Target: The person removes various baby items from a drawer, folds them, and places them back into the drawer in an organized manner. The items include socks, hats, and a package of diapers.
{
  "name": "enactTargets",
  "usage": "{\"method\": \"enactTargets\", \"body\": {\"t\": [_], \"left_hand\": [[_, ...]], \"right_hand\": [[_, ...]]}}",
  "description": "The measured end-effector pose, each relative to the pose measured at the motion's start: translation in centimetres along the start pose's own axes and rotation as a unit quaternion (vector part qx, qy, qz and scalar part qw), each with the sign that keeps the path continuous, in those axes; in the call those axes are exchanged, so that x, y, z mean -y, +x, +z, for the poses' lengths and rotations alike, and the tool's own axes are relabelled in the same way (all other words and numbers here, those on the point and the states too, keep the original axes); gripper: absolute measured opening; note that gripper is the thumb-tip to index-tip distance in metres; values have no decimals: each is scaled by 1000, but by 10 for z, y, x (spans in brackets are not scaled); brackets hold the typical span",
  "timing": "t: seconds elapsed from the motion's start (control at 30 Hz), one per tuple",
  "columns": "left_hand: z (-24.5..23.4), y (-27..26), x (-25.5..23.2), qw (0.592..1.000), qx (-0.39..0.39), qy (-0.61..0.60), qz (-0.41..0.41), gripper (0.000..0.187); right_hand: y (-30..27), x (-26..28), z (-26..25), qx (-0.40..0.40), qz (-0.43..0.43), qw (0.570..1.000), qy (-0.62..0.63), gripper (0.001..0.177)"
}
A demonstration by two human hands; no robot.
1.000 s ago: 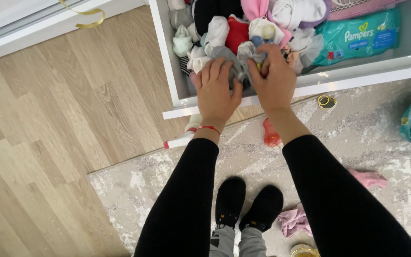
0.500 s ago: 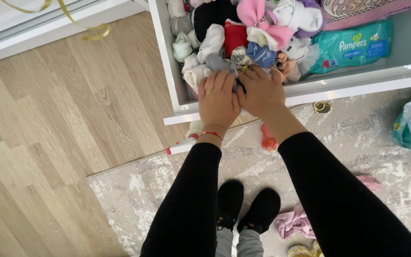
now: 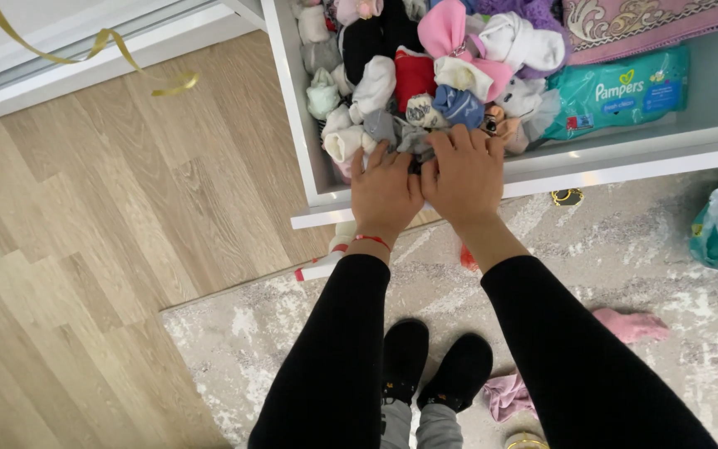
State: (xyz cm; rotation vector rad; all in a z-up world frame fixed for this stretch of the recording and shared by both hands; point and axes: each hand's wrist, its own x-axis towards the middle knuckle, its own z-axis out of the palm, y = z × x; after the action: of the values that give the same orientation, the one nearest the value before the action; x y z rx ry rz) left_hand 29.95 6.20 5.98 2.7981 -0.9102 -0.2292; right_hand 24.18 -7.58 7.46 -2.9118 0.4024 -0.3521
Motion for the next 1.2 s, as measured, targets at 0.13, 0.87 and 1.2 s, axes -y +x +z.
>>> {"method": "enactTargets", "body": {"t": [0.13, 0.87, 1.2], "left_hand": [[-1, 1, 1, 1000, -10, 0, 9, 36], [-24, -7, -2, 992, -99, 13, 73, 12], [4, -135, -176, 927, 44, -280, 245, 5]], "right_hand": [[4, -2, 13, 102, 29, 994, 6, 37], [-63, 20, -63, -80, 73, 977, 182, 26], [-301, -38, -78, -78, 362, 894, 252, 34]]}}
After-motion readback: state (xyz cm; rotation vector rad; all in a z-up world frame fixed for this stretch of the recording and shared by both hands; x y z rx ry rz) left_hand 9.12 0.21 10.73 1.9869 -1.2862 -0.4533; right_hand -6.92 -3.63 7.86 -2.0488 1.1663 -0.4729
